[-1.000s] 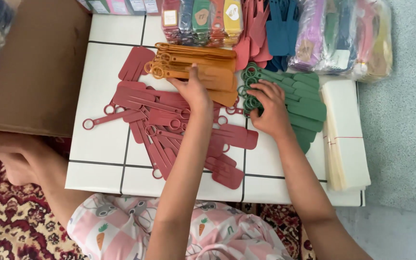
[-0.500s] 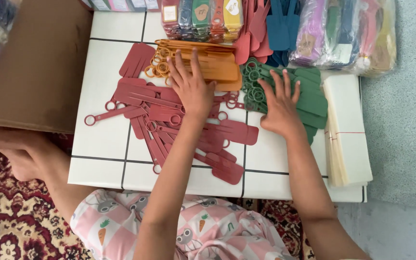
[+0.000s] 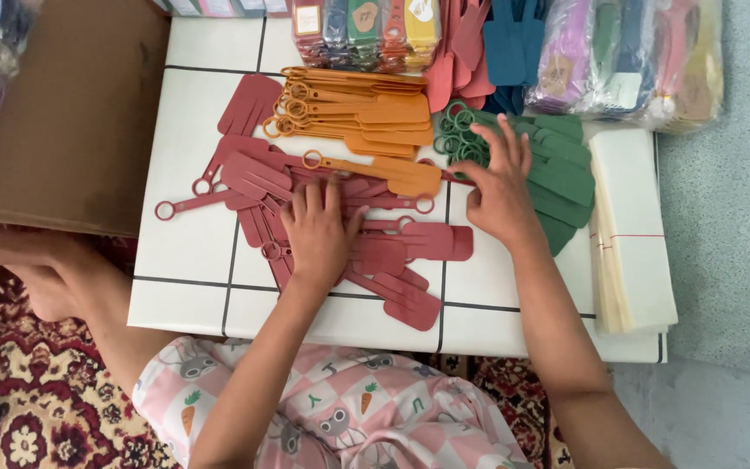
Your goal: Sorting and stacking colorful plastic luggage tags by color on a tiled surface
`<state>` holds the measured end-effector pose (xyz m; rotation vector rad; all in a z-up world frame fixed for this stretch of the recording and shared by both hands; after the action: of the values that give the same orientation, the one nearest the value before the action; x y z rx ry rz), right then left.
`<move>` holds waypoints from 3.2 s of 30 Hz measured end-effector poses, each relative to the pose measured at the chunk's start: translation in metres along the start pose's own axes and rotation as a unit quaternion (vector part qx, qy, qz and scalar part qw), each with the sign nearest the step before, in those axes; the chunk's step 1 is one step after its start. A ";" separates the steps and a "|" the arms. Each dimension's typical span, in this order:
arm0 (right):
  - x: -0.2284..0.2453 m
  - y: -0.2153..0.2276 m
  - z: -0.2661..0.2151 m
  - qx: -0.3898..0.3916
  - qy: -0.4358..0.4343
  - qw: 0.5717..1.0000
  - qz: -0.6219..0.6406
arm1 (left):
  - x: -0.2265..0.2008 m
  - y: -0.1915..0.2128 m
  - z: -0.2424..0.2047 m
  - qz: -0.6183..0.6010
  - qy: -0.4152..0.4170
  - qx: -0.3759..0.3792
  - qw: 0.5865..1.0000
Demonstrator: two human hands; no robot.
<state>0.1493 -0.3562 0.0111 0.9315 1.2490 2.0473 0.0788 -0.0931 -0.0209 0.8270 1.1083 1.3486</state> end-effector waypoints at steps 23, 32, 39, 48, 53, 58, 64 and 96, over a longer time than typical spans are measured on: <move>0.014 -0.001 0.014 -0.183 0.071 0.979 -0.047 | 0.165 -0.023 0.066 0.005 0.203 0.127 0.971; 0.029 -0.001 0.003 -0.318 0.145 0.935 0.062 | 0.096 0.018 -0.012 0.039 0.138 0.039 0.989; 0.070 -0.005 0.001 -0.170 0.151 0.959 0.170 | 0.093 0.073 -0.047 -0.031 0.149 0.114 0.982; 0.057 -0.026 0.030 0.033 0.103 0.994 0.032 | 0.098 0.033 -0.087 -0.211 0.160 0.195 0.944; 0.050 -0.047 0.060 0.106 0.082 0.991 0.014 | 0.055 0.061 -0.062 -0.323 0.171 0.114 0.924; 0.043 -0.035 0.074 0.082 0.081 0.985 0.125 | 0.062 0.053 -0.031 -0.077 0.087 -0.123 0.986; 0.036 0.000 0.112 0.017 0.049 0.998 0.034 | 0.042 0.036 0.014 -0.110 0.032 0.060 0.992; -0.009 0.021 -0.047 0.018 -0.138 0.987 -0.077 | 0.078 0.059 0.008 -0.183 0.071 0.134 0.971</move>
<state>0.1149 -0.3961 0.0125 1.0609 1.1703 1.7157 0.0589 -0.0094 0.0263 0.6820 1.4976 0.9723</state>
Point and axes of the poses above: each hand's wrist, its own z-axis towards the middle knuckle, its own y-axis out of the back of the hand, x = y × z, the point moved 6 cm from there along z, towards the middle knuckle, and after that the axes turned 6 degrees about y, right-handed, at the moved point
